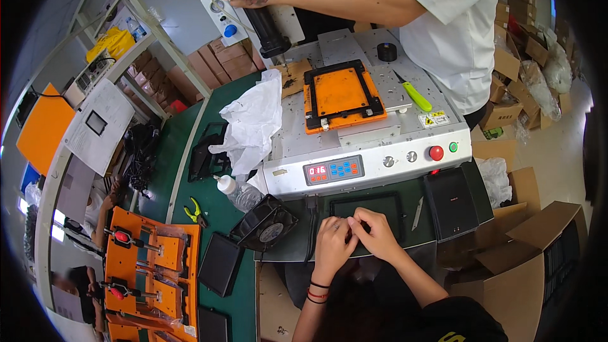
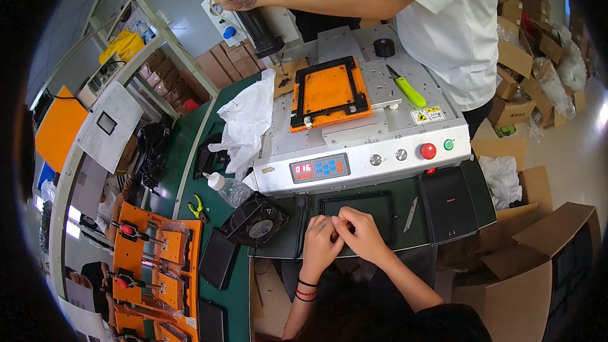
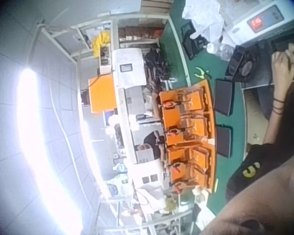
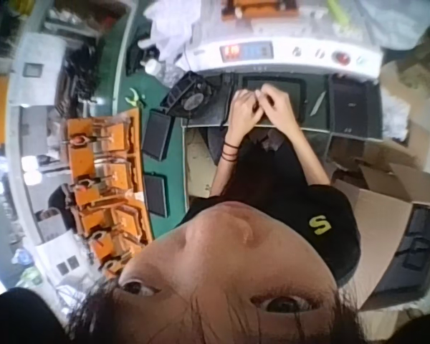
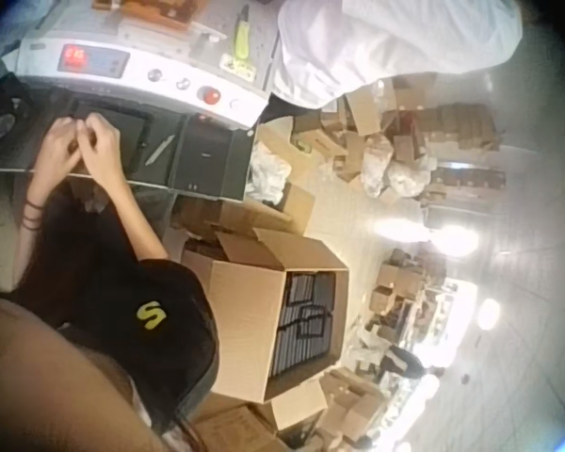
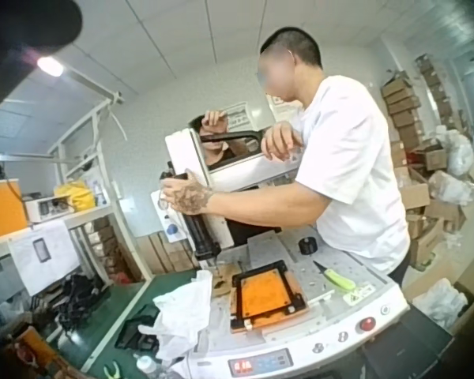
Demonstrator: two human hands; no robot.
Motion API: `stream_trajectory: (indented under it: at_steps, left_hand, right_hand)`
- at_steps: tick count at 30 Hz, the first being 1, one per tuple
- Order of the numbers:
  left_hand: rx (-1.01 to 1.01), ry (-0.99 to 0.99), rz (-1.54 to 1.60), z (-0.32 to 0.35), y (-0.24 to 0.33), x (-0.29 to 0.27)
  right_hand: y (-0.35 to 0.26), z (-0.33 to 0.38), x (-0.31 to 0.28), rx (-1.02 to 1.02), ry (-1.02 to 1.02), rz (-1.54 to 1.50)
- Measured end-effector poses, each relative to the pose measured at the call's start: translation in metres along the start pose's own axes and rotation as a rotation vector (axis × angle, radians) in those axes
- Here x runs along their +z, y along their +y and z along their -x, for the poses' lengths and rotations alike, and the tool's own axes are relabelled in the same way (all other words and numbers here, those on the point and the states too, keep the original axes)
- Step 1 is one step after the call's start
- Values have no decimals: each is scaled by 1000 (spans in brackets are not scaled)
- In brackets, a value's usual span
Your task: The person applies adhesive to a frame with a syringe, attaches the frame to a tablet panel, and presses assembled components into clamping fixtures.
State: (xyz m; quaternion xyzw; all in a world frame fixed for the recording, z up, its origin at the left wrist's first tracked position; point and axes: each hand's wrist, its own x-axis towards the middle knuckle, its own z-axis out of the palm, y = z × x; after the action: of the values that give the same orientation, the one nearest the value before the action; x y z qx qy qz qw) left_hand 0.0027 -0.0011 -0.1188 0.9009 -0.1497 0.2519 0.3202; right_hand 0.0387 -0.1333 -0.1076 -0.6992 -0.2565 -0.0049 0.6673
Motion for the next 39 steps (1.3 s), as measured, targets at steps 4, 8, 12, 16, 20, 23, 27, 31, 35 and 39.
stream_trajectory:
  at_steps: [4, 8, 12, 16, 20, 23, 27, 31, 35, 39]
  left_hand:
    - [-27, -20, -22, 0, 0, -1]
    - [-37, -43, -30, -2, 1, -1]
    - [-36, -48, -36, -1, 0, -2]
    - [-34, -29, -22, 1, 0, -1]
    - [-40, -16, -2, 3, 0, -1]
    - [-26, 29, -5, -6, 9, 0]
    - [-35, 31, -20, 7, -10, 9]
    - [-101, -105, -32, 10, -8, 1]
    - [-55, 15, 11, -7, 7, 9]
    - [-34, 58, -17, -6, 5, 6]
  right_hand:
    - [5, -1, 0, -26, 0, 5]
    - [9, -2, 0, -68, 11, 25]
    - [6, -1, 1, -67, 6, 27]
    - [0, 1, 0, -14, 1, 7]
    - [-10, 2, 1, -287, 168, 138]
    - [-59, -7, -20, -282, 122, -197]
    - [-174, -31, -45, -275, -252, -608]
    - [-204, -39, -20, -410, -300, -1040]
    - [-239, -72, 54, -400, -315, -1045]
    - [-249, -35, 104, -389, -390, -1106]
